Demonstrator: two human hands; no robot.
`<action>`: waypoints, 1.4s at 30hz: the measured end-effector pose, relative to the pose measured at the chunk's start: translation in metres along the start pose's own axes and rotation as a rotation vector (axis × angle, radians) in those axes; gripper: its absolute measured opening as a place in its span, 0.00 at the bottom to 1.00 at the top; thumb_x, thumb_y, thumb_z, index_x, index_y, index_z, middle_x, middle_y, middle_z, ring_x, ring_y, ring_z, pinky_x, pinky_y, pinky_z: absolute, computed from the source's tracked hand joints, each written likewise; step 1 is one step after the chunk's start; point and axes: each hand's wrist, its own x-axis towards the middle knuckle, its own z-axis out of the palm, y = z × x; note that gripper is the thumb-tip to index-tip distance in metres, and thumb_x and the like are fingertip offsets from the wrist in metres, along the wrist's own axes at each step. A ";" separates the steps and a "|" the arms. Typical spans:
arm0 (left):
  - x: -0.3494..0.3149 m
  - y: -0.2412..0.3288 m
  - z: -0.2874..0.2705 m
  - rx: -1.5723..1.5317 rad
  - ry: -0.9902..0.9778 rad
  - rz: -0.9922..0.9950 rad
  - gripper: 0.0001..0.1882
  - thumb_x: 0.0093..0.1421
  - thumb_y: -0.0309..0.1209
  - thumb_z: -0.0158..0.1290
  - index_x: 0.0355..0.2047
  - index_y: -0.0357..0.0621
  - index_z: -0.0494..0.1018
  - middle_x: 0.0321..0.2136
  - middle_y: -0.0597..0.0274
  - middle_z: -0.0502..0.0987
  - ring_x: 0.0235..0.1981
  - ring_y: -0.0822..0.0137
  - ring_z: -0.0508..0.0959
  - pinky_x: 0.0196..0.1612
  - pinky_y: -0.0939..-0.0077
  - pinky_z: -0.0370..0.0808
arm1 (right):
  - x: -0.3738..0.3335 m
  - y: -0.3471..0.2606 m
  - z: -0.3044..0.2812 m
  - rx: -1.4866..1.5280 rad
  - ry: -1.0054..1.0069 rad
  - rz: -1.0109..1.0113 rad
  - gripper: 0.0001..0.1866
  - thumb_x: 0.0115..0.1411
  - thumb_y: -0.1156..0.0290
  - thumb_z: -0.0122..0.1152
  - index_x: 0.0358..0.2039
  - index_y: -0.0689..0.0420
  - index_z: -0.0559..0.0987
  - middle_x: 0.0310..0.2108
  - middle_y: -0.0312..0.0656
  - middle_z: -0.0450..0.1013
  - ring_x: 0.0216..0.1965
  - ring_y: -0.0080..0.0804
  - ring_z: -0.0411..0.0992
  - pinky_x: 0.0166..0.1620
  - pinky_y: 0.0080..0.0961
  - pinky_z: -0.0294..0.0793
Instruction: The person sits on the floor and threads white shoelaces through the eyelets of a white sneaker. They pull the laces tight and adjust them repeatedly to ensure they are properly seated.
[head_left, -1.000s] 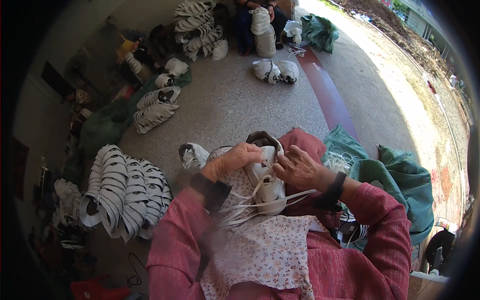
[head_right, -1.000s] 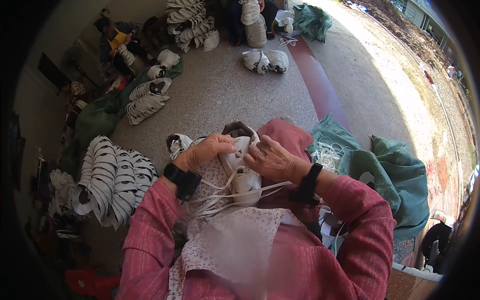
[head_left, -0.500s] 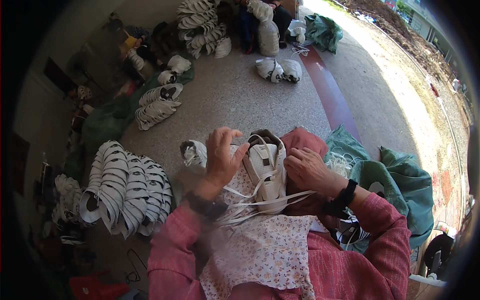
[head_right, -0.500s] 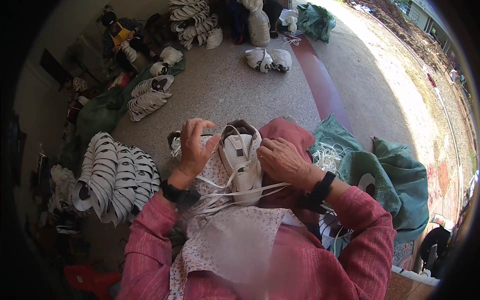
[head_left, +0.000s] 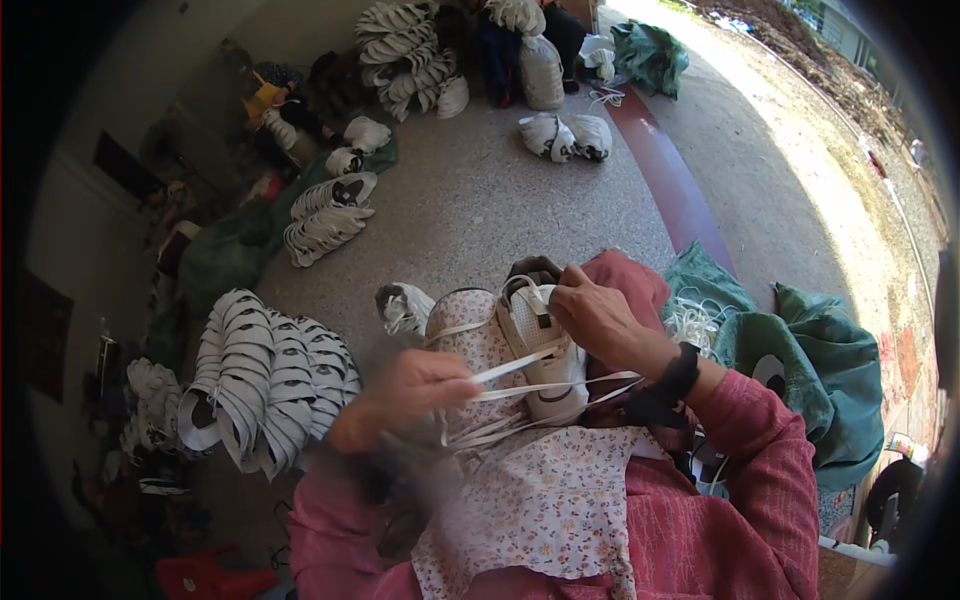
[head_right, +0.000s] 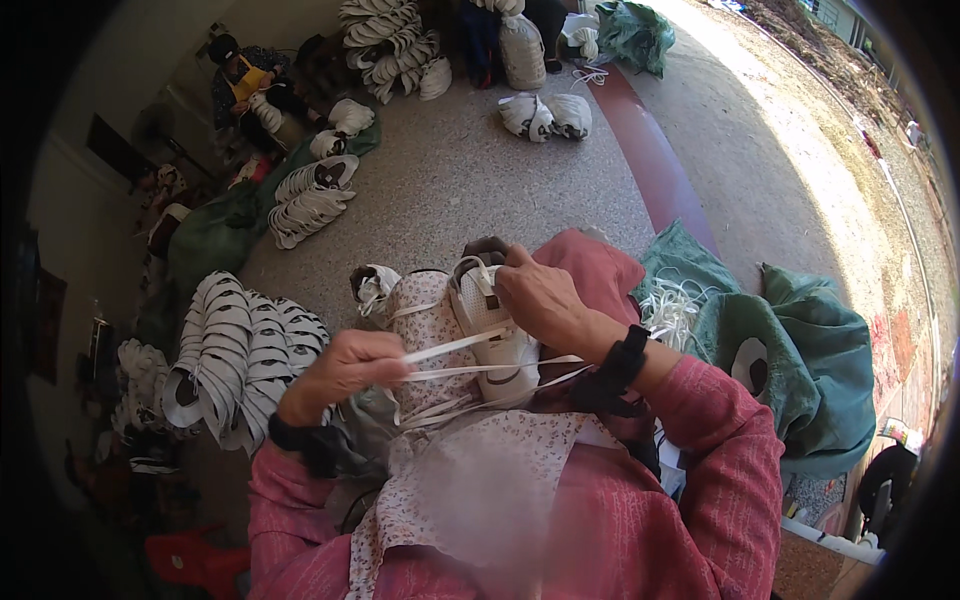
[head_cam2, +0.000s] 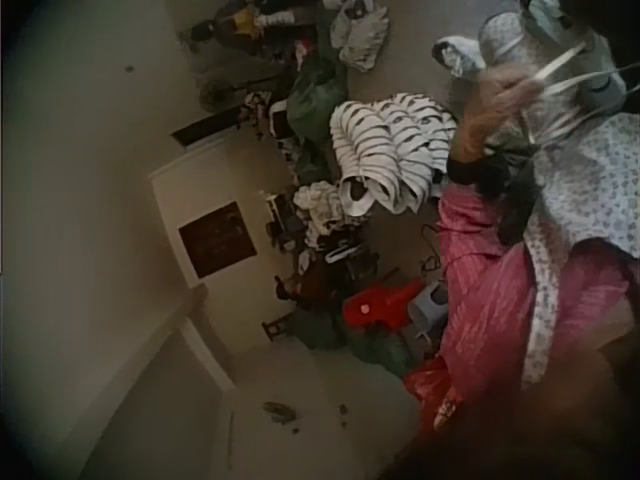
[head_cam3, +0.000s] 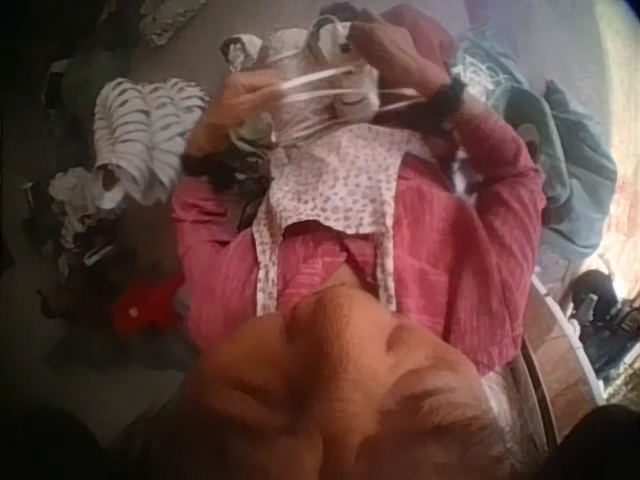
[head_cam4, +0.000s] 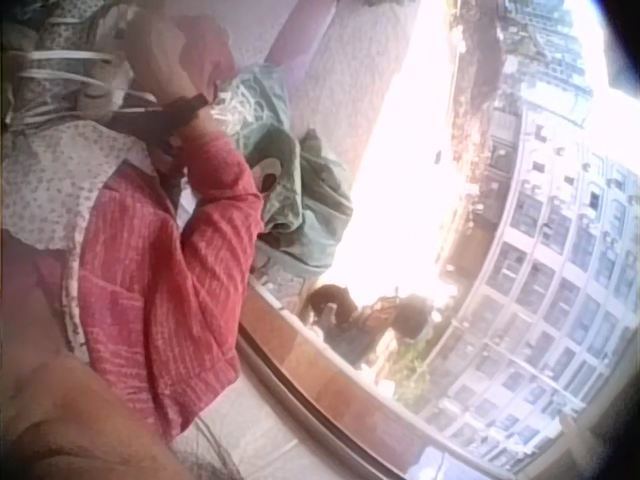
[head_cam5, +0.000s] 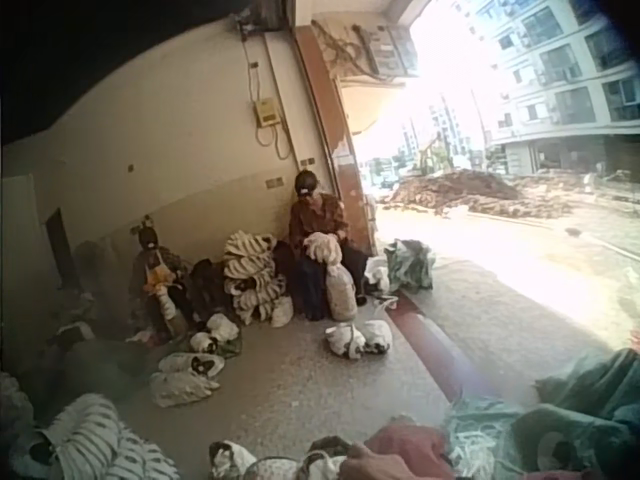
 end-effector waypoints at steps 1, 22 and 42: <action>-0.009 0.008 -0.015 0.068 0.038 0.035 0.07 0.63 0.30 0.59 0.33 0.38 0.81 0.25 0.66 0.73 0.29 0.74 0.72 0.32 0.78 0.67 | -0.003 0.003 0.001 0.123 0.019 -0.012 0.12 0.67 0.65 0.53 0.34 0.62 0.75 0.40 0.45 0.68 0.37 0.43 0.74 0.41 0.40 0.73; -0.168 -0.141 -0.159 0.068 1.254 -0.395 0.13 0.67 0.30 0.47 0.46 0.37 0.76 0.26 0.60 0.79 0.29 0.66 0.82 0.27 0.71 0.76 | -0.003 -0.002 0.009 0.384 -0.170 -0.010 0.11 0.64 0.67 0.57 0.37 0.64 0.76 0.36 0.44 0.73 0.30 0.38 0.74 0.31 0.33 0.73; -0.125 -0.147 -0.145 -0.290 1.324 0.137 0.26 0.66 0.27 0.51 0.63 0.33 0.60 0.45 0.50 0.80 0.28 0.79 0.76 0.19 0.88 0.61 | -0.174 0.198 -0.105 0.474 0.486 0.945 0.15 0.64 0.67 0.58 0.47 0.62 0.77 0.34 0.37 0.77 0.23 0.23 0.74 0.22 0.18 0.70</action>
